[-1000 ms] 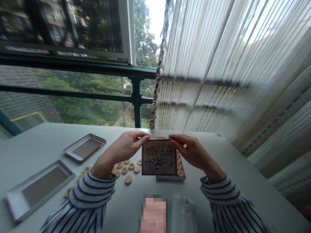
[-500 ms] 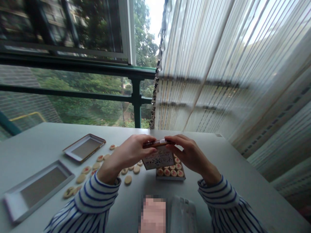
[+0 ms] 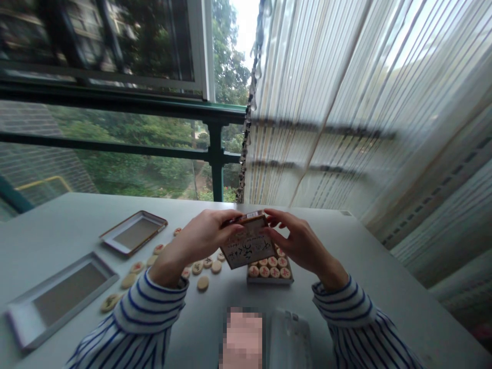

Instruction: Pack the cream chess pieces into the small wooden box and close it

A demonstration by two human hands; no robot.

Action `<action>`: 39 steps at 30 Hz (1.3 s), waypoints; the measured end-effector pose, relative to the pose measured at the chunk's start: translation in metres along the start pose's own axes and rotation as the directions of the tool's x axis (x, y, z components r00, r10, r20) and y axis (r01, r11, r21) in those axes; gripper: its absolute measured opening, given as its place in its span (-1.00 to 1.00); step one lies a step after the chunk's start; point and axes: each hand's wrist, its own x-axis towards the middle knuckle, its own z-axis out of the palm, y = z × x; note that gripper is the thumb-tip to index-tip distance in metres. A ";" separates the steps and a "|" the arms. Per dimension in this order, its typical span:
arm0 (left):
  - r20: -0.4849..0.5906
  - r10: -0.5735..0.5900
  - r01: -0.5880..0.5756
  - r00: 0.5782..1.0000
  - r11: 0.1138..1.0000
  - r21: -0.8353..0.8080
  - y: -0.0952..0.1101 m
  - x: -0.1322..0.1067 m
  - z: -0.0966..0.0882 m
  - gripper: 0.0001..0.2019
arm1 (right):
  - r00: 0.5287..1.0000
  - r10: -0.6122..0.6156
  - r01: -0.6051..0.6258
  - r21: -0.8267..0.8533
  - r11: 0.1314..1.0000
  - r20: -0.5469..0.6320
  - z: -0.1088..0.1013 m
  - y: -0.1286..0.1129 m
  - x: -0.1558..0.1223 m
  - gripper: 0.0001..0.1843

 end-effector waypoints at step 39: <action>0.009 -0.121 0.121 0.993 0.985 -0.122 -0.004 0.004 0.011 -0.49 | 0.978 0.008 0.005 -0.062 0.998 0.210 0.002 -0.001 -0.001 -0.71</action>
